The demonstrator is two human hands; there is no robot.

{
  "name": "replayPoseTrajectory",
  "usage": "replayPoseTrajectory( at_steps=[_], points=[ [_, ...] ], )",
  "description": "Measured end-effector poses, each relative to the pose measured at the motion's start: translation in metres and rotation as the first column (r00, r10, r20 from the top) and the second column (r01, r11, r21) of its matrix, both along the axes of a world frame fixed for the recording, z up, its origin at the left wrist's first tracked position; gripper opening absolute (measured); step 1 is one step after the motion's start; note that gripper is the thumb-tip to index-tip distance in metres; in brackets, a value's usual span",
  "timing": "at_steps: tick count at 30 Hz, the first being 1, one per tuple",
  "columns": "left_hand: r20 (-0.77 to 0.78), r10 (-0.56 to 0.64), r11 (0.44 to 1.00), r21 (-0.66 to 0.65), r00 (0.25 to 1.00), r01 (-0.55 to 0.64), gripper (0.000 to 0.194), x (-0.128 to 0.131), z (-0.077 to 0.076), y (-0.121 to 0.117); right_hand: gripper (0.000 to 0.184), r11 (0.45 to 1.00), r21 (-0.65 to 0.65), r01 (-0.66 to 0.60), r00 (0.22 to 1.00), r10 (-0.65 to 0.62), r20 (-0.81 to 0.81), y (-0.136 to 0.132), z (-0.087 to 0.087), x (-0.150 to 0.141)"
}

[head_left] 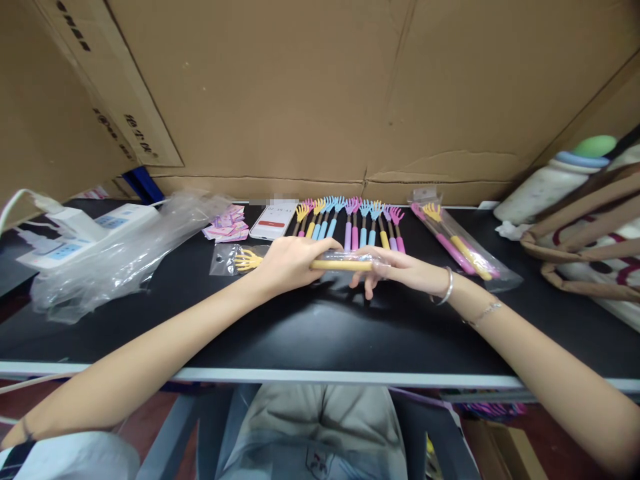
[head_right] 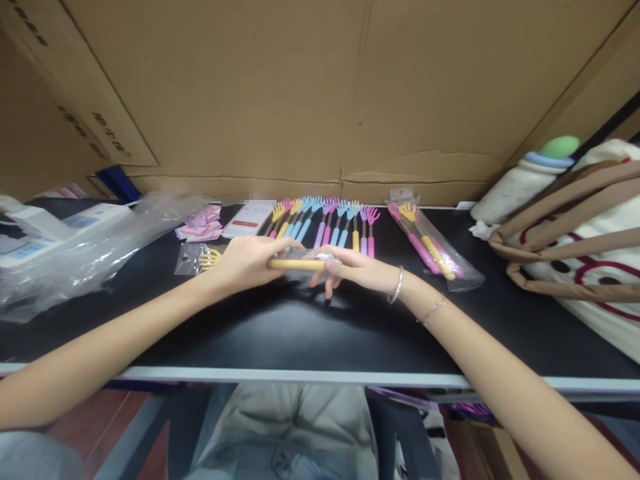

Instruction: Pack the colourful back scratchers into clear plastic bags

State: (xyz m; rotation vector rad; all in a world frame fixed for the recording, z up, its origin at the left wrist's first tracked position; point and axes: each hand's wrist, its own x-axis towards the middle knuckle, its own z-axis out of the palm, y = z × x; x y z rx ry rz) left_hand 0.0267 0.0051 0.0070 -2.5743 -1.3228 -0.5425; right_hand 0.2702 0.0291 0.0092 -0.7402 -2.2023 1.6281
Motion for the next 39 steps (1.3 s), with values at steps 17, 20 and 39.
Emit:
replayPoseTrajectory(
  at_steps=[17,20,39],
  points=[
    [0.107,-0.029,0.999,-0.033,0.994,0.033,0.049,-0.005,0.009,0.001,0.036,0.893,-0.041,0.448,0.848,-0.439,-0.297,0.002,0.001,-0.006],
    [0.162,0.049,0.993,-0.110,0.986,-0.031,0.040,-0.010,0.014,0.005,0.025,0.799,-0.117,0.589,0.732,-0.590,-0.341,0.007,0.008,0.000],
    [0.398,-0.081,0.607,-0.707,0.914,0.362,0.048,-0.047,0.024,0.036,0.022,0.561,-0.352,0.749,0.419,-0.813,-0.405,0.018,0.019,0.010]
  ],
)
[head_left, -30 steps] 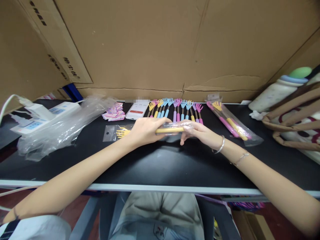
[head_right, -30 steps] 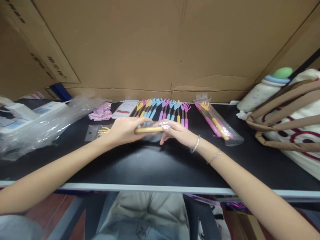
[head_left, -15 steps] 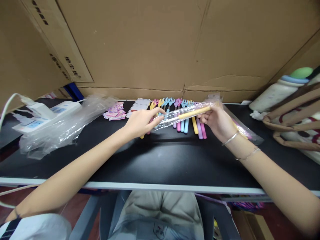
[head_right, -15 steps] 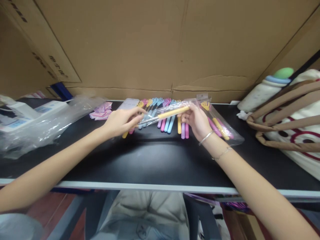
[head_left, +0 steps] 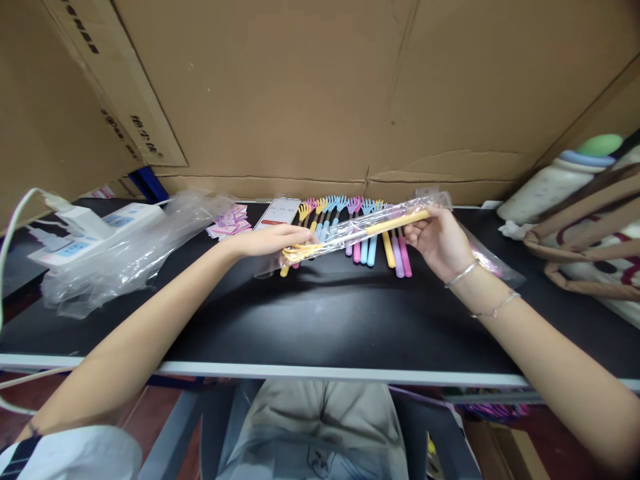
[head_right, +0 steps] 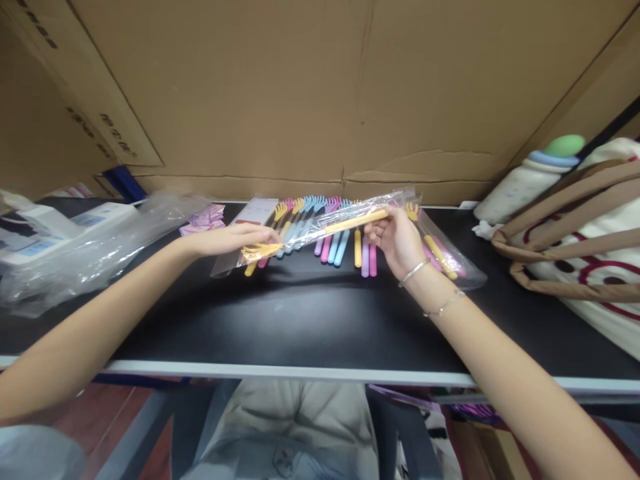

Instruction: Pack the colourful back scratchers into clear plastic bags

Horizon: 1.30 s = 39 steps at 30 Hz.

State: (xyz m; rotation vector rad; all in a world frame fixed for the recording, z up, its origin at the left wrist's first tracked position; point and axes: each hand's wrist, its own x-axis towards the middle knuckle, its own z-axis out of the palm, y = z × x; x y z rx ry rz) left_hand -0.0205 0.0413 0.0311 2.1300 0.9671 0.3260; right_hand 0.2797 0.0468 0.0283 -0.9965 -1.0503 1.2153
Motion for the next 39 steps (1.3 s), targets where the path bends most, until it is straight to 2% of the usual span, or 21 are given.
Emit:
replayPoseTrajectory(
  at_steps=[3,6,10,13,19,23,26,30,33,36,39],
  points=[
    [0.002,0.002,1.000,-0.011,1.000,-0.002,0.048,0.000,0.000,-0.001,0.020,0.996,0.005,-0.094,0.996,0.094,0.010,0.001,-0.001,0.003],
    [-0.039,0.011,0.999,0.031,0.999,-0.009,0.048,0.000,-0.001,-0.001,0.020,0.984,-0.011,-0.176,0.984,0.175,-0.016,0.002,-0.003,0.006],
    [-0.088,-0.024,0.995,0.094,0.996,0.032,0.047,0.001,-0.004,0.001,0.022,0.968,-0.046,-0.245,0.966,0.240,-0.094,0.000,-0.004,0.005],
    [-0.094,-0.038,0.995,0.088,0.995,0.046,0.043,0.000,-0.004,0.002,0.023,0.959,-0.054,-0.279,0.955,0.271,-0.122,-0.002,-0.003,0.003],
    [0.003,-0.016,1.000,0.023,1.000,0.016,0.039,-0.002,-0.001,0.001,0.021,0.959,-0.055,-0.277,0.956,0.270,-0.114,-0.005,-0.001,0.001],
    [0.094,0.005,1.000,-0.019,0.996,-0.003,0.036,-0.002,0.000,0.001,0.008,0.967,-0.002,-0.255,0.962,0.254,-0.099,-0.008,0.000,-0.002],
    [0.084,0.038,0.999,0.009,0.996,-0.039,0.035,0.000,-0.001,0.001,0.013,0.969,0.029,-0.243,0.968,0.245,-0.054,-0.012,0.000,-0.006],
    [0.066,0.109,0.992,0.051,0.992,-0.112,0.035,0.006,-0.002,-0.003,0.013,0.977,-0.014,-0.212,0.975,0.211,-0.064,-0.012,-0.002,-0.007],
    [-0.012,0.162,0.972,0.175,0.987,-0.157,0.036,0.011,-0.003,-0.006,0.023,0.980,-0.037,-0.196,0.981,0.195,-0.009,-0.008,-0.005,-0.004],
    [-0.110,0.231,0.911,0.374,0.967,-0.175,0.036,0.013,-0.004,-0.008,0.030,0.982,-0.036,-0.185,0.982,0.186,0.037,-0.003,-0.010,-0.001],
    [-0.140,0.258,0.857,0.489,0.956,-0.160,0.035,0.015,-0.006,-0.009,0.035,0.986,-0.015,-0.165,0.985,0.165,0.044,-0.001,-0.012,0.000]
  ],
)
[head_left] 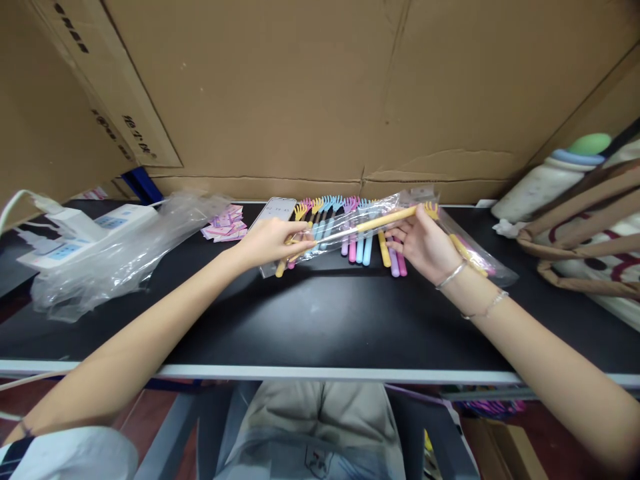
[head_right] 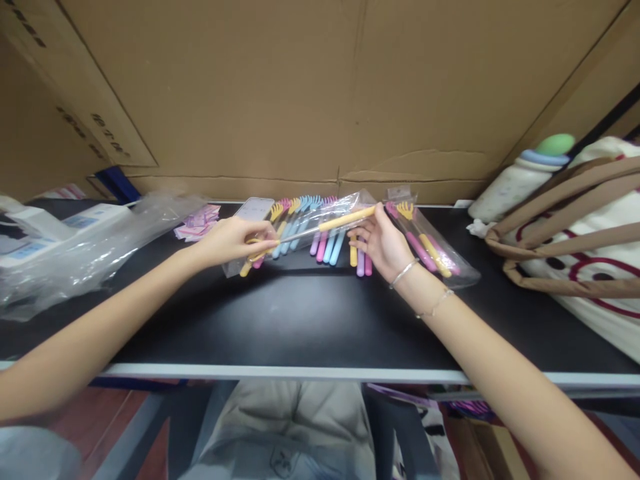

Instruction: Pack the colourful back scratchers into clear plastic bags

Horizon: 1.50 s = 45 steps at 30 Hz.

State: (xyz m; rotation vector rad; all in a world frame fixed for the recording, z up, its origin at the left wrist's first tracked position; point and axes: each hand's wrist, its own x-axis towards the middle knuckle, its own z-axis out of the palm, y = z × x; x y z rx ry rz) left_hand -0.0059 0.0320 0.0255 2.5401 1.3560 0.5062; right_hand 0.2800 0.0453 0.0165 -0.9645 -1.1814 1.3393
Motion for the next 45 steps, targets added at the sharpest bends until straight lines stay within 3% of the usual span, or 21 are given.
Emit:
replayPoseTrajectory(
  at_steps=[10,16,22,26,28,30,33,38,45],
  points=[
    [-0.005,0.033,0.985,0.170,0.999,-0.031,0.034,-0.002,0.000,0.002,0.033,0.999,0.028,0.045,0.997,-0.043,-0.065,0.003,0.006,0.006],
    [0.077,0.215,0.913,0.337,0.974,-0.228,0.037,-0.006,0.003,0.002,0.024,0.977,0.132,0.166,0.983,-0.153,-0.101,0.007,0.018,0.026],
    [0.160,0.273,0.843,0.436,0.949,-0.316,0.024,-0.010,0.007,0.003,0.025,0.923,0.298,0.242,0.970,-0.228,-0.080,-0.002,0.029,0.024],
    [0.136,0.257,0.840,0.458,0.957,-0.291,0.026,-0.009,0.001,0.005,0.029,0.816,0.494,0.301,0.939,-0.343,-0.006,-0.017,0.026,0.006],
    [0.090,0.233,0.852,0.461,0.968,-0.248,0.027,-0.005,-0.003,0.005,0.030,0.745,0.626,0.231,0.909,-0.395,0.134,-0.023,0.020,-0.002],
    [0.041,0.203,0.863,0.465,0.978,-0.198,0.027,0.001,-0.008,0.002,0.030,0.655,0.752,0.080,0.823,-0.469,0.321,-0.025,0.011,-0.009],
    [-0.028,0.159,0.872,0.472,0.987,-0.127,0.026,0.012,-0.014,-0.004,0.033,0.562,0.807,-0.183,0.681,-0.519,0.516,-0.024,-0.004,-0.016],
    [-0.132,0.076,0.861,0.509,0.988,0.002,0.029,0.027,-0.022,-0.016,0.031,0.564,0.678,-0.472,0.554,-0.409,0.725,-0.025,-0.020,-0.026],
    [-0.244,-0.056,0.827,0.532,0.968,0.182,0.038,0.029,-0.025,-0.020,0.024,0.561,0.557,-0.612,0.410,-0.377,0.831,-0.030,-0.028,-0.030]
  ],
)
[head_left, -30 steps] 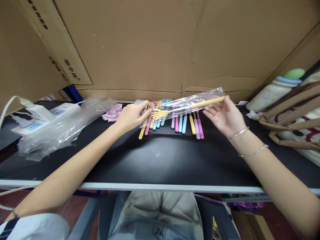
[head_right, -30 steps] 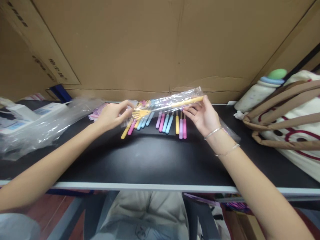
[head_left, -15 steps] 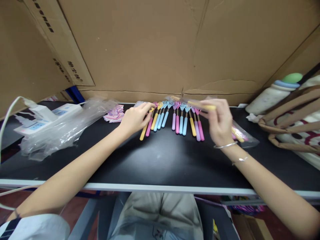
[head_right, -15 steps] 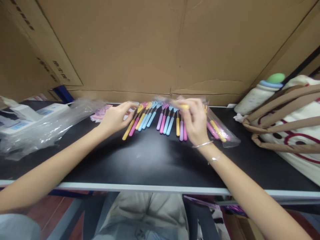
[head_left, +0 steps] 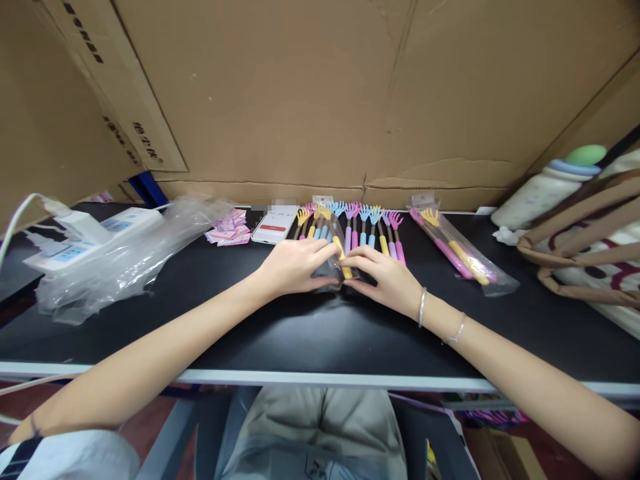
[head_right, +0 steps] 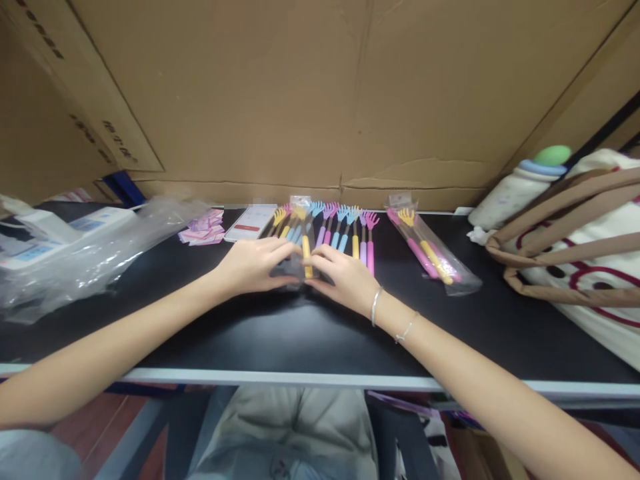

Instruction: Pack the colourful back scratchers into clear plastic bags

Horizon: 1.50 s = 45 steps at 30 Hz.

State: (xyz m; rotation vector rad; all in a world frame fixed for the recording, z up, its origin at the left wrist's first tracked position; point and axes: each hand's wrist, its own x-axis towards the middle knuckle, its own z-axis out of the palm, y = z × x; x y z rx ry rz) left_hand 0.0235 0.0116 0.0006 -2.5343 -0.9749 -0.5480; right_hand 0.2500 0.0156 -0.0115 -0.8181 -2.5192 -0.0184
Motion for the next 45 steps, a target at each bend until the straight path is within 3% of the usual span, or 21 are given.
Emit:
replayPoseTrajectory(
  at_steps=[9,17,27,32,38,45],
  points=[
    [-0.116,-0.165,0.984,0.048,0.980,0.171,0.031,0.002,-0.007,0.004,0.010,0.999,0.032,-0.019,0.985,0.013,0.174,-0.003,0.000,-0.003],
    [-0.118,-0.268,0.962,0.015,0.956,0.271,0.023,-0.001,-0.009,0.008,0.025,0.995,0.018,-0.101,0.988,0.099,0.117,0.002,0.000,-0.003],
    [-0.022,-0.279,0.960,0.023,0.960,0.279,0.024,0.001,-0.009,0.006,0.022,0.995,-0.034,-0.096,0.991,0.099,0.087,0.003,0.001,-0.002],
    [0.083,-0.251,0.959,-0.112,0.964,0.259,0.018,0.002,-0.012,0.005,0.018,0.984,-0.145,-0.108,0.994,0.111,0.010,0.002,0.002,-0.002],
    [0.156,-0.223,0.912,-0.316,0.962,0.263,0.016,0.002,-0.009,0.005,0.012,0.979,-0.186,-0.084,0.996,0.078,-0.039,0.003,-0.003,-0.003],
    [0.180,-0.162,0.900,-0.377,0.970,0.220,0.011,0.006,-0.007,0.003,0.009,0.983,-0.184,-0.024,1.000,0.023,-0.007,0.002,-0.003,-0.006]
  ],
)
